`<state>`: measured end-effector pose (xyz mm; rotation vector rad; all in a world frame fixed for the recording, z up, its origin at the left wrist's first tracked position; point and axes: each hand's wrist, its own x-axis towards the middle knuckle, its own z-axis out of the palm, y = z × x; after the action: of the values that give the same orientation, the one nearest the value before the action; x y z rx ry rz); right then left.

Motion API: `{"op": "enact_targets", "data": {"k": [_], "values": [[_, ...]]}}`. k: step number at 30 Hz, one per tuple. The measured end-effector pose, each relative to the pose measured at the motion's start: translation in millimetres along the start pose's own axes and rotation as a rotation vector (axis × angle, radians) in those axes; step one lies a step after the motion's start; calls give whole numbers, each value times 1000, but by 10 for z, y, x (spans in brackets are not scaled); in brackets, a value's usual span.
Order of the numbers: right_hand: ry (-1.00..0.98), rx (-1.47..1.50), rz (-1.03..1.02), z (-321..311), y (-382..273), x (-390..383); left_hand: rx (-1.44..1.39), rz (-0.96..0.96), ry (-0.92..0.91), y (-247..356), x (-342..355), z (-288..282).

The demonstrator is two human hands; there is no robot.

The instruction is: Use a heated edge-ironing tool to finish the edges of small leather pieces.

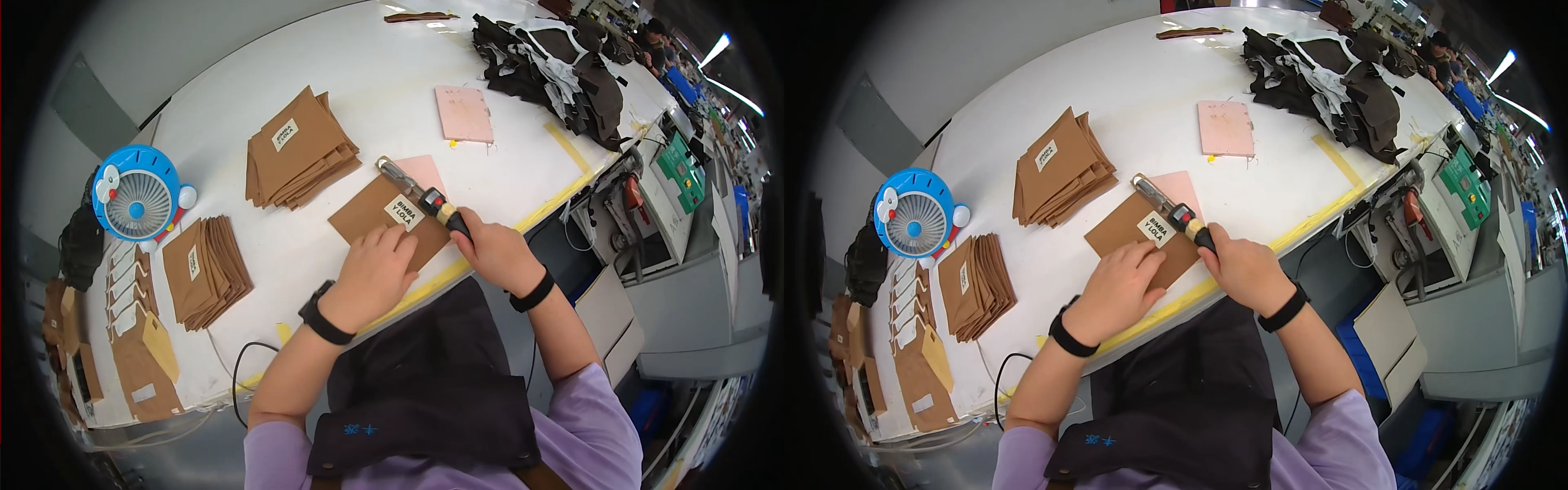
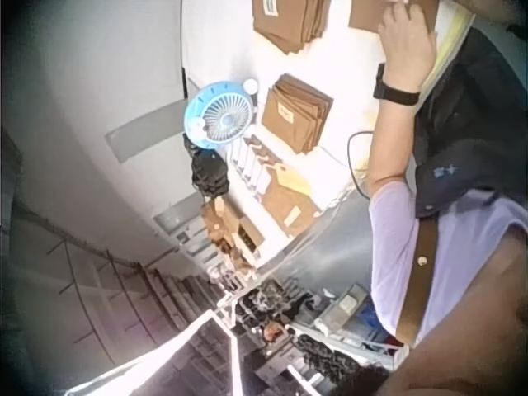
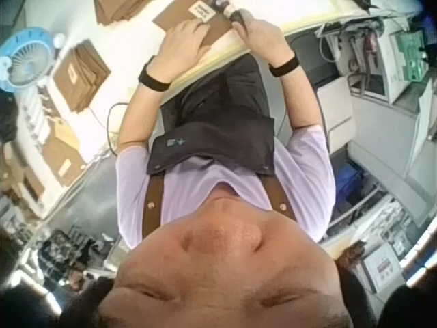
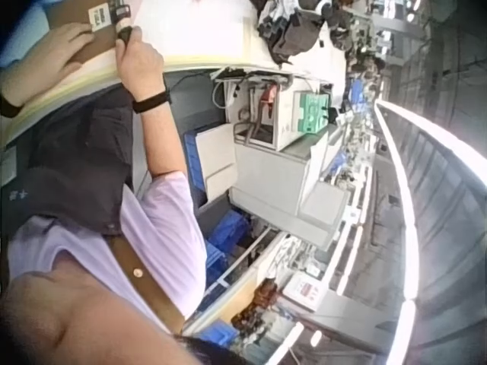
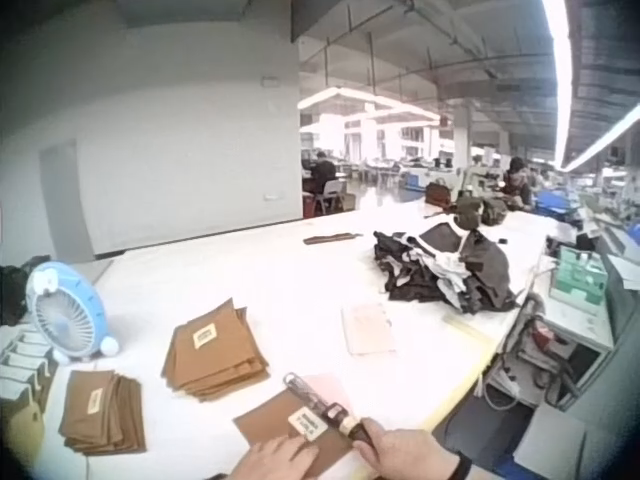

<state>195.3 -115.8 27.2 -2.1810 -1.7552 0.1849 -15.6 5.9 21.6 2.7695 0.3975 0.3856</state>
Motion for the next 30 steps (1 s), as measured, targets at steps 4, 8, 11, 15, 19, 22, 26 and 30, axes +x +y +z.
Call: {"op": "enact_targets", "data": {"k": [4, 8, 11, 15, 19, 22, 26, 30], "values": [[-188, -68, 101, -204, 101, -250, -32, -65, -70, 310, -309, 129], [-92, -85, -14, -114, 107, 35, 30, -139, -36, 477, -368, 283], [-56, -49, -30, 102, 100, 340, -50, -157, -50, 475, -416, 307], [-124, -96, 36, 19, 152, 138, -107, -188, -34, 527, -528, 357], [-223, -129, 82, -256, 129, -251, -444, -295, 183, 619, -580, 478], [-214, -125, 51, -243, 121, -144, -396, -321, 258, 577, -502, 477], [-159, -112, 5, -48, 192, 244, -213, -313, 225, 456, -386, 564], [-153, -140, 40, -25, 165, 207, -139, -282, 178, 348, -430, 514]]}}
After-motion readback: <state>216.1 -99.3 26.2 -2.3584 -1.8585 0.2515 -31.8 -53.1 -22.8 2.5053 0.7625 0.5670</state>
